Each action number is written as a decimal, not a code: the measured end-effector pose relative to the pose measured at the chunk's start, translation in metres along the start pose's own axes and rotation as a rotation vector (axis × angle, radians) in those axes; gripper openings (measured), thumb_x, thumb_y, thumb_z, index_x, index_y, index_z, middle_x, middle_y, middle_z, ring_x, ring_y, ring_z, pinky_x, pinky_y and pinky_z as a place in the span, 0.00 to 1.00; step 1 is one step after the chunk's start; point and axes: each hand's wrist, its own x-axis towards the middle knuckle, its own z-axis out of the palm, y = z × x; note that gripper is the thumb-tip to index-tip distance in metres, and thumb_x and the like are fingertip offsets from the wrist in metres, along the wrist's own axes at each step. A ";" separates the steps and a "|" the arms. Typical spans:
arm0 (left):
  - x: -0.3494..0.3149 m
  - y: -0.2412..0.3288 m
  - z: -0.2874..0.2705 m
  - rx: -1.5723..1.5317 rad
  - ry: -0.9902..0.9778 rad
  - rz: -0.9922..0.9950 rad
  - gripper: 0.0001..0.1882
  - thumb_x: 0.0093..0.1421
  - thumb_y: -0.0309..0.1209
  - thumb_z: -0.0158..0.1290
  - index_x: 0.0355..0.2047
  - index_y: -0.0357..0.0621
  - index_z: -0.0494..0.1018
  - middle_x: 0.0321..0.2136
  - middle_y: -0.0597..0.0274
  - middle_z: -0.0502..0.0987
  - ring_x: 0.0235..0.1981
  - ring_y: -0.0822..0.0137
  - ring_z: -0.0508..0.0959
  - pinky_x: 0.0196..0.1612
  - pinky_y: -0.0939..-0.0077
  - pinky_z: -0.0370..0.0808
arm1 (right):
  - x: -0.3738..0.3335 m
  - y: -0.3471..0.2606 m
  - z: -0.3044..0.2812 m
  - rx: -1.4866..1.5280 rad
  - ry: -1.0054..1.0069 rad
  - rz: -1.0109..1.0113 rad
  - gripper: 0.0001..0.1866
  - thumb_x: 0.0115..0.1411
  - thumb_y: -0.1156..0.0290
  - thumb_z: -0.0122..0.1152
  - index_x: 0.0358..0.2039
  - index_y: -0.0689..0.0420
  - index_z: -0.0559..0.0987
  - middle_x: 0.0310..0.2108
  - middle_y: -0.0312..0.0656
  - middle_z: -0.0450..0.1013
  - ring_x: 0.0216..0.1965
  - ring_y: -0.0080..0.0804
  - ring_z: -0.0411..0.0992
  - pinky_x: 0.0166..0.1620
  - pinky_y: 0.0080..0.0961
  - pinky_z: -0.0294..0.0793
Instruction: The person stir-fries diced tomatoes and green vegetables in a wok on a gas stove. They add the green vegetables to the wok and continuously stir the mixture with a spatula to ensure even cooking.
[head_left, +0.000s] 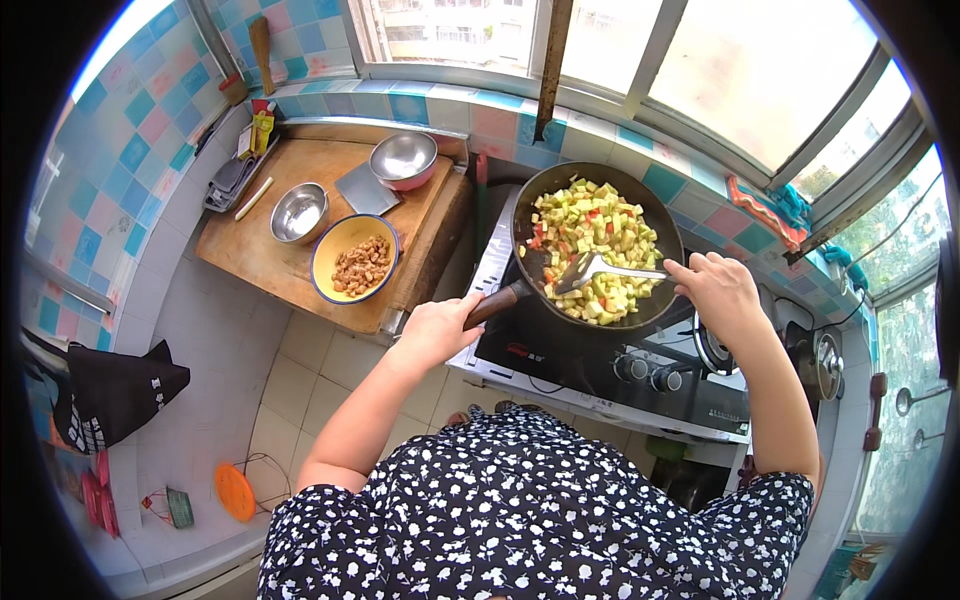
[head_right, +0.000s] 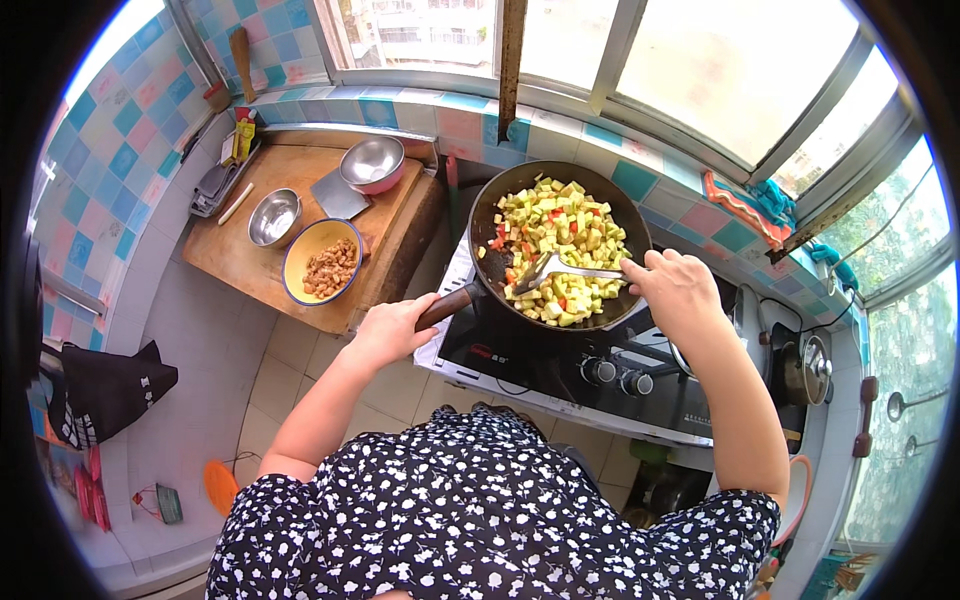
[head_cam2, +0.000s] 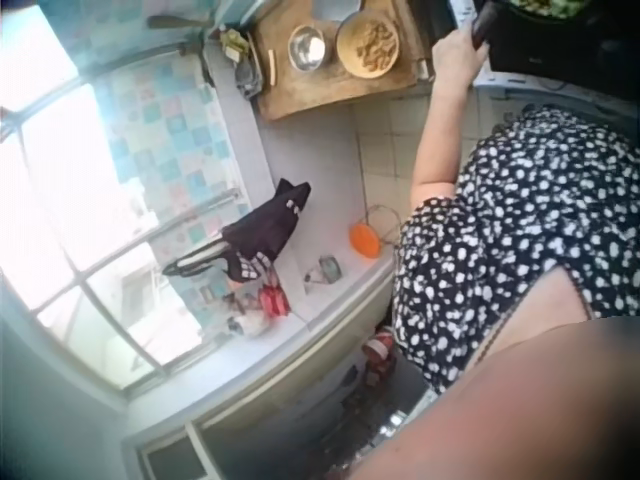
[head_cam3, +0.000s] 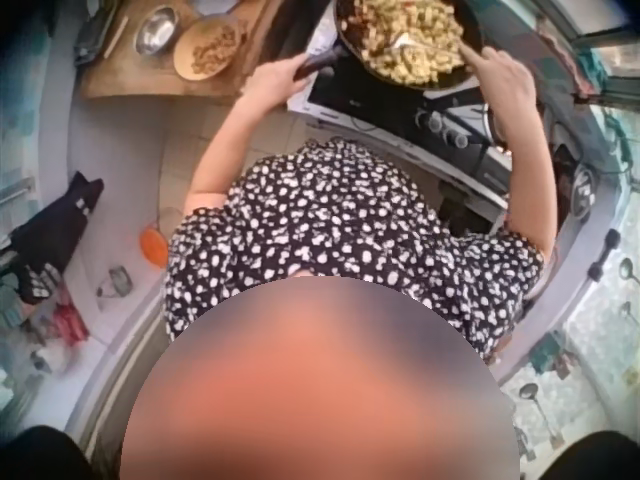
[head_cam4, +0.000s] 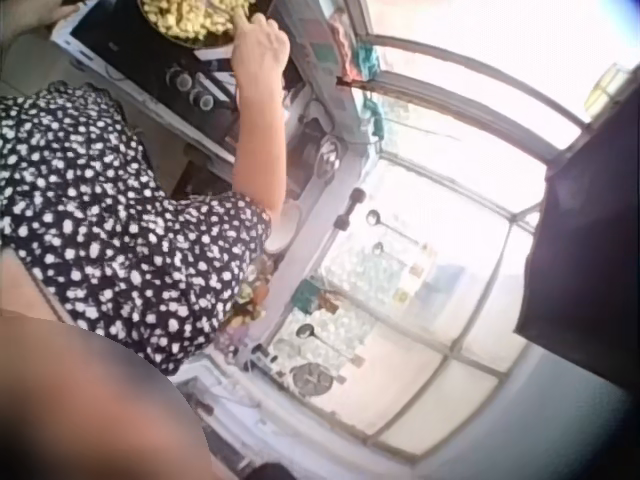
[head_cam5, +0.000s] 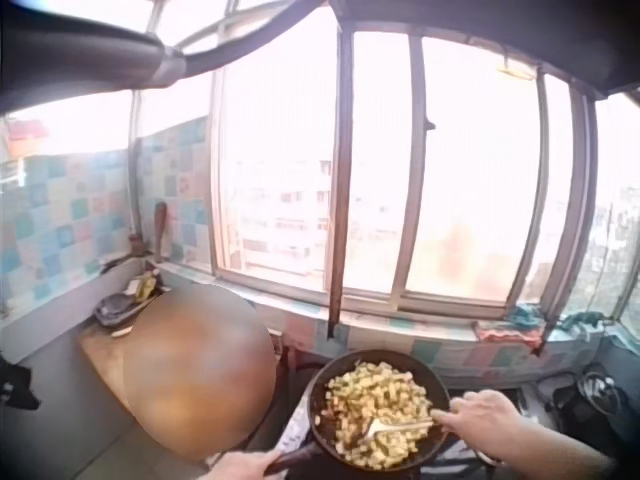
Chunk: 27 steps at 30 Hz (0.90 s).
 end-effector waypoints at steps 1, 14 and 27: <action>-0.001 0.000 0.000 0.005 -0.003 -0.004 0.26 0.55 0.42 0.58 0.53 0.53 0.67 0.37 0.56 0.79 0.37 0.53 0.80 0.40 0.58 0.76 | -0.012 0.002 -0.014 0.083 -0.039 0.087 0.15 0.60 0.61 0.57 0.48 0.46 0.79 0.29 0.35 0.73 0.37 0.32 0.74 0.37 0.30 0.73; -0.001 0.008 -0.007 0.001 0.002 -0.017 0.30 0.53 0.40 0.60 0.56 0.52 0.67 0.38 0.51 0.79 0.39 0.50 0.79 0.42 0.59 0.75 | -0.028 -0.025 0.044 0.202 -0.106 0.422 0.09 0.61 0.63 0.56 0.34 0.54 0.77 0.30 0.42 0.76 0.32 0.40 0.77 0.36 0.35 0.75; -0.009 0.014 0.003 0.190 0.104 -0.035 0.32 0.54 0.43 0.60 0.59 0.53 0.65 0.36 0.57 0.78 0.34 0.53 0.80 0.36 0.62 0.76 | -0.010 0.053 0.029 0.084 -0.270 0.678 0.17 0.65 0.57 0.51 0.31 0.52 0.83 0.33 0.44 0.79 0.39 0.41 0.78 0.44 0.33 0.75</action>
